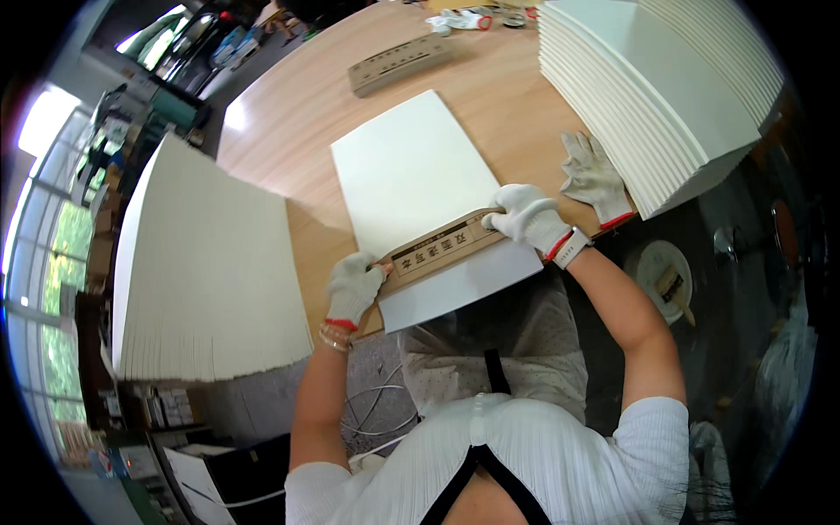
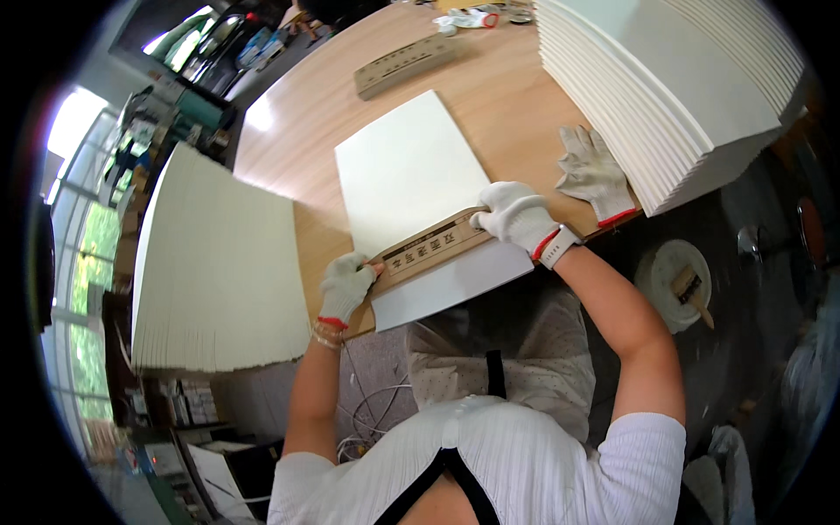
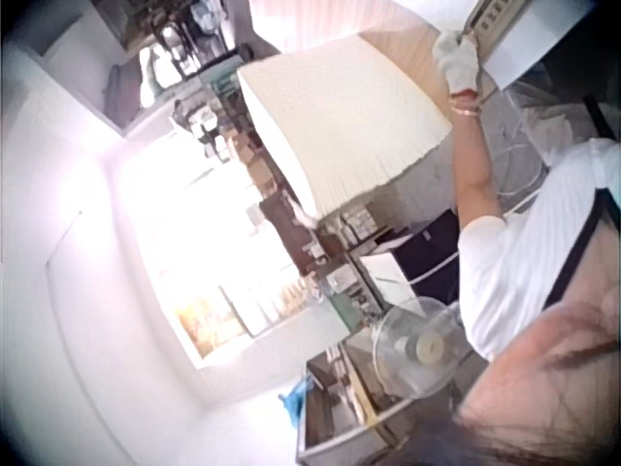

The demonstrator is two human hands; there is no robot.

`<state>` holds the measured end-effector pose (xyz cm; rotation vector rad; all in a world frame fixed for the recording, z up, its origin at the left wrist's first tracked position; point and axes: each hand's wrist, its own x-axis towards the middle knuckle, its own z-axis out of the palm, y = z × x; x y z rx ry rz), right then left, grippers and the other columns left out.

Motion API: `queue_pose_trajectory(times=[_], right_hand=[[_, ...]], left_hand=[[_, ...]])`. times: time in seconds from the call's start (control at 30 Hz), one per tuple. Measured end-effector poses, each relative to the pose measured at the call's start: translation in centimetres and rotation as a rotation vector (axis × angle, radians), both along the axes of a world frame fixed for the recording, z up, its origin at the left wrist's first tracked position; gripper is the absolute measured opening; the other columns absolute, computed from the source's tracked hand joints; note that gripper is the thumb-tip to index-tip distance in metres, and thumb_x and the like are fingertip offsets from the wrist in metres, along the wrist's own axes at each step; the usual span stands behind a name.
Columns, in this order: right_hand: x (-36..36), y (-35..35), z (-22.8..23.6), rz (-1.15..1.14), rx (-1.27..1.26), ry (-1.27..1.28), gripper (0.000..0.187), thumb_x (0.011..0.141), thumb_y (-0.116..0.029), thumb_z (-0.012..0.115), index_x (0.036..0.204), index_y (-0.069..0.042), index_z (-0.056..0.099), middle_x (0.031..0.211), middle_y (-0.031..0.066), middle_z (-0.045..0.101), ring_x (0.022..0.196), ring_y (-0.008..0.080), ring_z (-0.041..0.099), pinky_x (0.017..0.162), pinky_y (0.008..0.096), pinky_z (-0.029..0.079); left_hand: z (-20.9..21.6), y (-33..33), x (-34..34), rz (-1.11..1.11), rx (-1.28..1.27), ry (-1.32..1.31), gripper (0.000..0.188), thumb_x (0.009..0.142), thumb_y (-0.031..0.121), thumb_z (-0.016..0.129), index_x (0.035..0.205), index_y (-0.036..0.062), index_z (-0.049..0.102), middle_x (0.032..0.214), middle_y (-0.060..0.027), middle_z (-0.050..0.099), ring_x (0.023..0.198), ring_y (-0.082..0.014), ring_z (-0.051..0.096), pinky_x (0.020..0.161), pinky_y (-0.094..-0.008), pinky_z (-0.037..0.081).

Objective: The person aligns a stack of paper on a table, brushes glue onto the spine using a brush, and then places the finished stack onto a growing pile.

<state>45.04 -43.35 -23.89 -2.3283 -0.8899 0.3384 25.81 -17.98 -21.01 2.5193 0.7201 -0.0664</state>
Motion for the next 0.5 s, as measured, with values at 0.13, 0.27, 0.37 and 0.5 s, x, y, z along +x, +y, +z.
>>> queue_pose_trajectory(times=[0.13, 0.27, 0.37, 0.5], right_hand=[[1.5, 0.1, -1.4, -0.09, 0.09, 0.055, 0.036, 0.074, -0.032, 0.077, 0.094, -0.004, 0.064, 0.087, 0.0171, 0.068, 0.083, 0.0341, 0.065, 0.072, 0.0402, 0.051], [0.8, -0.2, -0.9, -0.144, 0.213, -0.329, 0.025, 0.077, -0.019, 0.07, 0.098, -0.008, 0.061, 0.091, 0.0121, 0.065, 0.09, 0.0317, 0.062, 0.075, 0.0405, 0.051], [-2.9, 0.7, 1.3, 0.099, 0.335, -0.717, 0.015, 0.077, -0.011, 0.06, 0.091, -0.013, 0.065, 0.082, 0.0099, 0.058, 0.083, 0.0281, 0.059, 0.068, 0.0386, 0.05], [-11.0, 9.0, 1.5, 0.617, 0.403, -0.496, 0.011, 0.081, -0.017, 0.059, 0.077, -0.007, 0.063, 0.077, 0.0072, 0.058, 0.079, 0.0227, 0.064, 0.064, 0.0347, 0.054]], left_hand=[[2.9, 0.3, 2.7, -0.334, 0.24, -0.027, 0.078, 0.067, 0.026, 0.083, 0.133, 0.0058, 0.047, 0.135, -0.0184, 0.043, 0.114, -0.0283, 0.052, 0.09, -0.0346, 0.047], [4.2, -2.6, 8.7, -1.107, 0.819, 0.266, 0.111, 0.054, 0.028, 0.09, 0.148, 0.0193, 0.031, 0.157, -0.0075, 0.015, 0.139, -0.0303, 0.03, 0.112, -0.0432, 0.034], [4.4, -3.9, 11.0, -1.232, 0.815, 0.479, 0.112, 0.057, 0.029, 0.089, 0.149, 0.0294, 0.026, 0.158, -0.0029, 0.016, 0.139, -0.0285, 0.03, 0.114, -0.0448, 0.031], [4.8, -3.9, 11.4, -1.048, 0.506, 0.427, 0.109, 0.061, 0.01, 0.083, 0.148, 0.039, 0.024, 0.156, -0.0021, 0.022, 0.138, -0.028, 0.033, 0.111, -0.0412, 0.038]])
